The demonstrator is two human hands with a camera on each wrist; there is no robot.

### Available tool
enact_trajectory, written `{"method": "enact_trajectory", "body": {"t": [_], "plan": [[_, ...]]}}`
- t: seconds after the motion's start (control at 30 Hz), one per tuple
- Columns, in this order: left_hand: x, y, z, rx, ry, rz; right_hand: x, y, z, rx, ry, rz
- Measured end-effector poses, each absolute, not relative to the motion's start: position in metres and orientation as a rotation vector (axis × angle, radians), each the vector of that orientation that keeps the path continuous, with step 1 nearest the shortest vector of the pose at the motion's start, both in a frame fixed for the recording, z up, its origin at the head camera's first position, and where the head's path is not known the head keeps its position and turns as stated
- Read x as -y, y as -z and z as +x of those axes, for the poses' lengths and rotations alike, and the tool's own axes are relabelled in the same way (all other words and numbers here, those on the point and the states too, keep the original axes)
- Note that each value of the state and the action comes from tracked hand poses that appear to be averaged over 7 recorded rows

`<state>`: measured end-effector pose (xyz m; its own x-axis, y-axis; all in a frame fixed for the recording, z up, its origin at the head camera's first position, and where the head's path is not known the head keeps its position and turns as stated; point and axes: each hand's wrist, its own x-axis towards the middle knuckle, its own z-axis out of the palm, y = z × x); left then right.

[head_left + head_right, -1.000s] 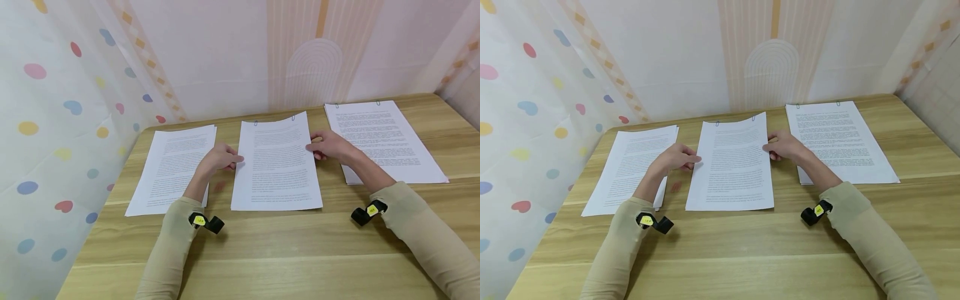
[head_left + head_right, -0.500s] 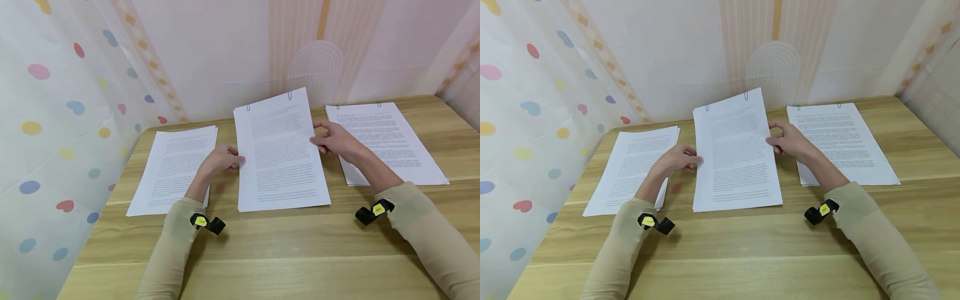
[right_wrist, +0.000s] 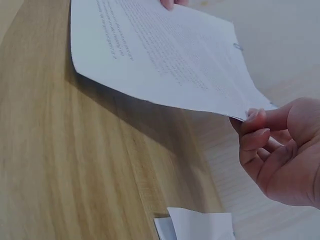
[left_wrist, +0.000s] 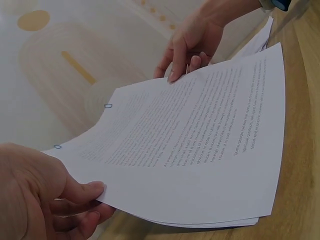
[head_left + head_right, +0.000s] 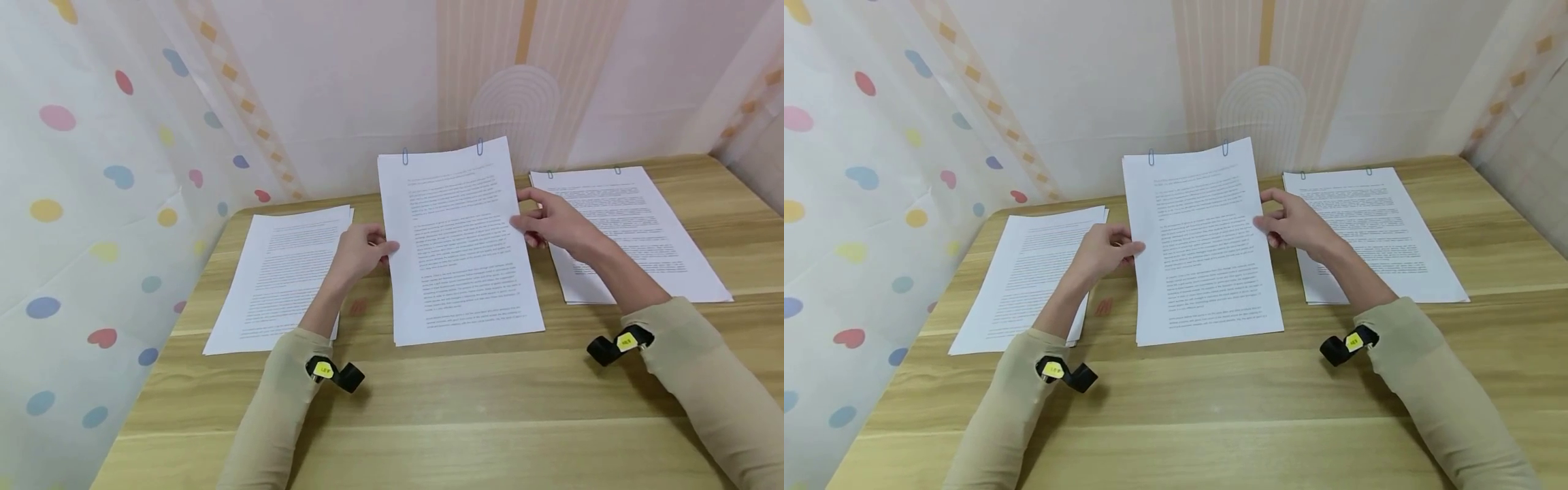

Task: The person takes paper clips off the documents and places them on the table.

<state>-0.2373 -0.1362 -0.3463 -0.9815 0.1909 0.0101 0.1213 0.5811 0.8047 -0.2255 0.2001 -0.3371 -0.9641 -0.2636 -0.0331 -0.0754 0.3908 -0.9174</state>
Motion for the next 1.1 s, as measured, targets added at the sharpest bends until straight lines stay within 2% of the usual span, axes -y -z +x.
{"method": "enact_trajectory", "body": {"t": [0.7,1.1], "plan": [[0.142,0.346,-0.223,-2.762,-1.437,0.43,-0.207,0.34,-0.212,-2.698,1.447,-0.408],[0.137,0.321,-0.211,-2.916,-1.52,0.532,-0.207,0.341,-0.203,-2.775,1.453,-0.526]]}}
